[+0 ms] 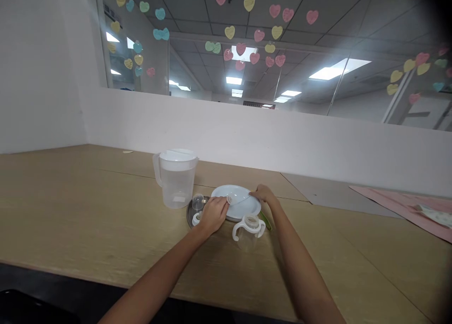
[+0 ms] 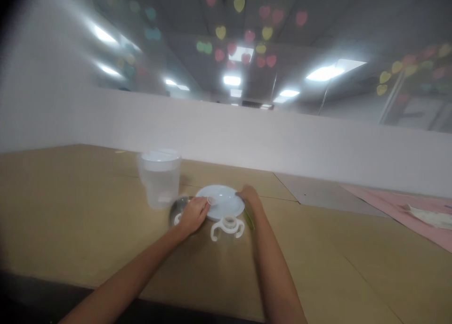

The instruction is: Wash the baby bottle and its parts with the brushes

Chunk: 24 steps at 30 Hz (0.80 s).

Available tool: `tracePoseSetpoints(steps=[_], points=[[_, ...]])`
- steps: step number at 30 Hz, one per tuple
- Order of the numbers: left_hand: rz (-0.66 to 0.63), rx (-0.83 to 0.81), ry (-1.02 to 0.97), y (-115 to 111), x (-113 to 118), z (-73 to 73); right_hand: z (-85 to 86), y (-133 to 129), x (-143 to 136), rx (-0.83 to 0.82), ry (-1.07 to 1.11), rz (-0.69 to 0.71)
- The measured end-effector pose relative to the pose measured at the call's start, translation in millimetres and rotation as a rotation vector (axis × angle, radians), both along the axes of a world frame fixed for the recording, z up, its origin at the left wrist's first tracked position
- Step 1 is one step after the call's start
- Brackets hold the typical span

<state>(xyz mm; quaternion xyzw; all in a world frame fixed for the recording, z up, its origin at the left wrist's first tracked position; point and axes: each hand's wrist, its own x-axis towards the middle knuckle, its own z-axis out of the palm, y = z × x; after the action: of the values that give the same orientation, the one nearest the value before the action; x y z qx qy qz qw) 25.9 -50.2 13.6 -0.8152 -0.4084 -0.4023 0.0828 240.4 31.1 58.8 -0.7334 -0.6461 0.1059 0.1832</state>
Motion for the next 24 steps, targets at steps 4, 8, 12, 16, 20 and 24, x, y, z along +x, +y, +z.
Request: tracePoseSetpoints(steps=[4,8,12,16,20,24], points=[[0.01,-0.082,-0.102,2.4,-0.7,-0.2,13.2,-0.3,2.0,0.146,0.091,-0.023],[-0.046,-0.19,-0.262,6.7,-2.5,-1.7,37.9,-9.8,-8.2,0.375,0.326,0.08],[-0.104,-0.281,-0.402,10.9,-3.7,-4.2,75.0,-44.2,-29.7,0.855,0.825,0.358],[-0.123,-0.312,-0.467,14.2,-3.6,-6.7,98.3,-81.8,-54.6,0.901,0.925,0.615],[-0.15,-0.329,-0.499,15.4,-2.6,-7.9,92.3,-90.0,-74.9,0.767,0.873,0.765],[-0.184,-0.362,-0.539,14.3,-1.6,-7.3,83.1,-88.0,-83.8,0.757,0.798,0.773]])
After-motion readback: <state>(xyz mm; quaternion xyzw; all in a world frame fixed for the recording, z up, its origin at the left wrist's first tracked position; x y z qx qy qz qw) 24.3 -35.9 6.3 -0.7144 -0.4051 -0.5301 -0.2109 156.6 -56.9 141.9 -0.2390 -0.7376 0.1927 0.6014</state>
